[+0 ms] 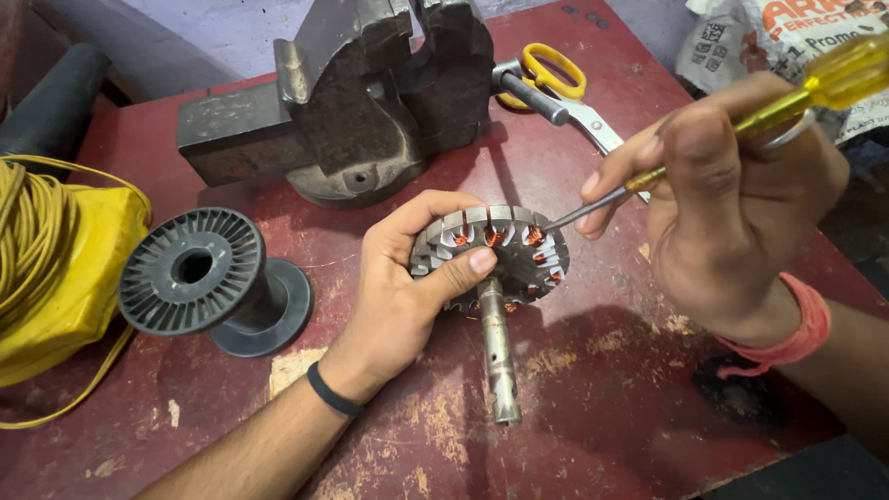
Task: The person removes a motor armature from a bench vise, then uses a screwdriver and scissors to adjust and trim copper windings on the armature. The person rotates the armature to access different slots and continues the adjustment process.
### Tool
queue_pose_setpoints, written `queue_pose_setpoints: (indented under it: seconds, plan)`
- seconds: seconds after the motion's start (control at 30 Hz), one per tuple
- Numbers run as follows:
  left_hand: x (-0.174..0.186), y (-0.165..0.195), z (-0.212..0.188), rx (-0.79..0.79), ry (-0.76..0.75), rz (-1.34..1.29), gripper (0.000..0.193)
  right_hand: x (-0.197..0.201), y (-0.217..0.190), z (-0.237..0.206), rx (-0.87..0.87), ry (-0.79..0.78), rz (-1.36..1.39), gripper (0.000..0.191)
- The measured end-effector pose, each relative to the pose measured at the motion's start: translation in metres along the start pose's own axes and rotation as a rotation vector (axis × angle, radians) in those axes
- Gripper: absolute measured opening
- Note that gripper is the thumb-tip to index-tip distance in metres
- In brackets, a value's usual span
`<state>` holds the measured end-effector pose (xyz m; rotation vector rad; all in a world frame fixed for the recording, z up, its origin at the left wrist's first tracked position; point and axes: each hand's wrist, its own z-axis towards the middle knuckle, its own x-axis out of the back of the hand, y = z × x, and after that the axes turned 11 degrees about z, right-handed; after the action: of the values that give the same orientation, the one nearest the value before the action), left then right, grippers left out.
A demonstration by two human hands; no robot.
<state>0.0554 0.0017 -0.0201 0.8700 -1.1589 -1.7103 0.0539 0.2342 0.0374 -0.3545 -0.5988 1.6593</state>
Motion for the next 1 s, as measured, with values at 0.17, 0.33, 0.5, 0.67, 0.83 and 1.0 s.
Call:
queue_pose_setpoints:
  seconds: [0.17, 0.33, 0.5, 0.67, 0.83, 1.0]
  plan:
    - [-0.003, 0.001, -0.002, -0.02, -0.01, 0.088, 0.027, 0.007, 0.0, 0.008, -0.068, -0.071, 0.052, 0.035]
    - [-0.005, 0.002, -0.003, -0.028, -0.011, 0.111, 0.027, 0.012, 0.004, 0.011, -0.327, -0.016, 0.277, 0.03]
    - [-0.006, 0.003, -0.004, -0.043, 0.004, 0.148, 0.027, 0.011, 0.008, 0.009, -0.396, 0.027, 0.381, 0.032]
    - [-0.007, 0.004, -0.003, -0.037, 0.004, 0.118, 0.027, 0.007, 0.007, 0.006, -0.196, 0.013, 0.229, 0.028]
    - [-0.009, 0.004, -0.002, -0.022, 0.03, 0.131, 0.03, -0.001, 0.004, 0.002, 0.09, -0.054, 0.036, 0.029]
    - [-0.009, 0.004, 0.001, -0.025, 0.045, 0.132, 0.032, -0.003, 0.0, 0.002, 0.169, -0.039, -0.017, 0.03]
